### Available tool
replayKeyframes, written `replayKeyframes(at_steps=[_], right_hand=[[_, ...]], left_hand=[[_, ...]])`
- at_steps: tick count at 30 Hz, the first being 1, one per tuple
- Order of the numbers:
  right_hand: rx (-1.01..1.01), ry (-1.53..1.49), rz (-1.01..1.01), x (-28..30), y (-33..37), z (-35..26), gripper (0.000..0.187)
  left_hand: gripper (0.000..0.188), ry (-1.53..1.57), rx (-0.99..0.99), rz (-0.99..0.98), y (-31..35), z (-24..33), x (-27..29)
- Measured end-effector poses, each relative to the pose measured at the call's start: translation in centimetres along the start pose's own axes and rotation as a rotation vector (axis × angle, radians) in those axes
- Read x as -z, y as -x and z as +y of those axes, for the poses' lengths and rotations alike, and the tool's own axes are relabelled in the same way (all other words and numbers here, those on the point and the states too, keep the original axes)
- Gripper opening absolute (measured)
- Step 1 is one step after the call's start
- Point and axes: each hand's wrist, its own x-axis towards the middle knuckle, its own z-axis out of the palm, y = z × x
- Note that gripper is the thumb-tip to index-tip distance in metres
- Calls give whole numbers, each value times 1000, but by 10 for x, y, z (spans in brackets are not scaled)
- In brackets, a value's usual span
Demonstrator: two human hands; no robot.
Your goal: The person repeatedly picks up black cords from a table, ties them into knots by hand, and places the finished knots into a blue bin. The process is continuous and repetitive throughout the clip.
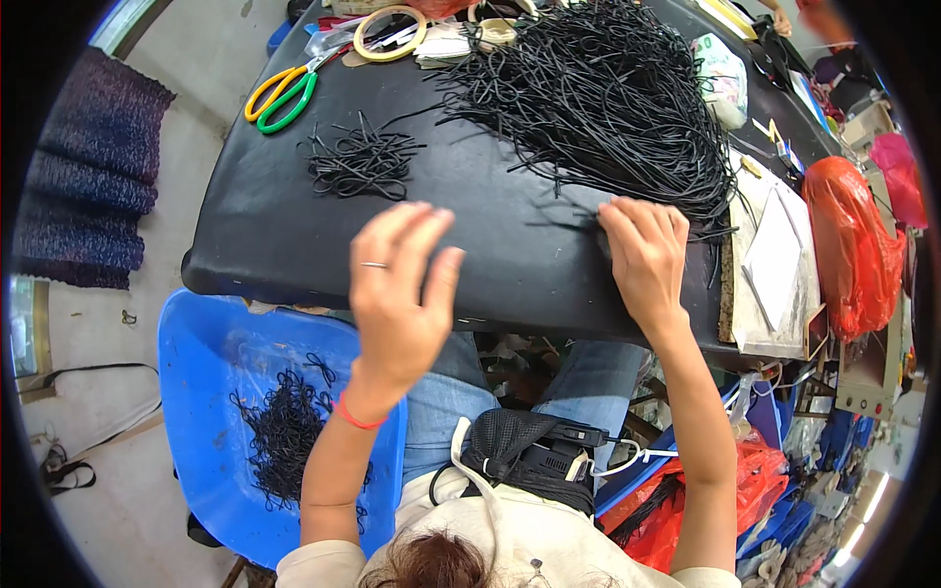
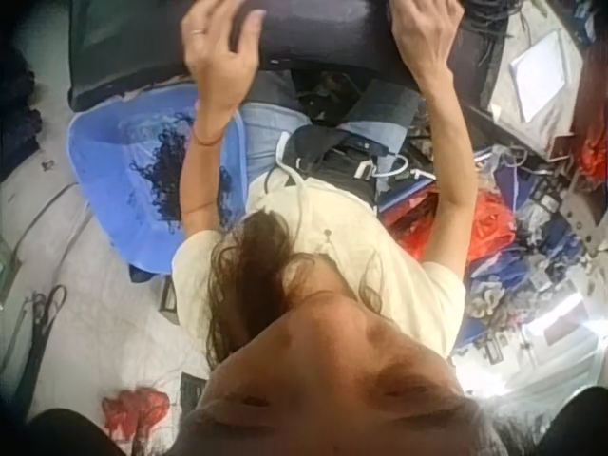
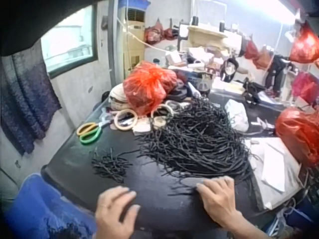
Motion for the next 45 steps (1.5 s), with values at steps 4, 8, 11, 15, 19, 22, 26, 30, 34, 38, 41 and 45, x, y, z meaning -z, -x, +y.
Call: replayKeyframes(at_steps=[4, 8, 11, 15, 19, 22, 26, 30, 34, 38, 41, 45], right_hand=[[22, -6, -12, 3, 7, -9, 17], [112, -98, 1, 17, 6, -26, 18], [203, -198, 21, 26, 9, -43, 18], [30, -351, 19, 37, 6, -43, 20], [-332, -491, 160, 40, -8, -53, 18], [-287, -605, 14, 40, -10, -84, 22], [-229, -687, -73, 39, -6, -99, 24], [-225, -724, -95, 37, -3, -100, 21], [-211, -771, -144, 39, -6, -96, 18], [-269, -847, -229, 43, -7, -95, 15], [-278, -823, -248, 46, -3, -91, 14], [-211, -686, -124, 46, 4, -83, 18]], left_hand=[[22, 146, -24, -95, 8, 12, -14], [24, 111, -93, -142, 0, 24, -16], [21, 133, -76, -281, -2, 26, -14], [14, 541, 309, -433, 18, 25, -2], [18, 1149, 831, -437, 28, 27, -3], [21, 1354, 1059, -378, 26, 33, -9], [21, 1449, 1044, -260, 30, 32, -13], [17, 1356, 981, -278, 32, 32, -14], [14, 1246, 867, -212, 38, 30, -18], [11, 1286, 773, -53, 41, 35, -21], [11, 1642, 985, 43, 31, 30, -11], [14, 1532, 1104, -325, 29, 15, 1]])
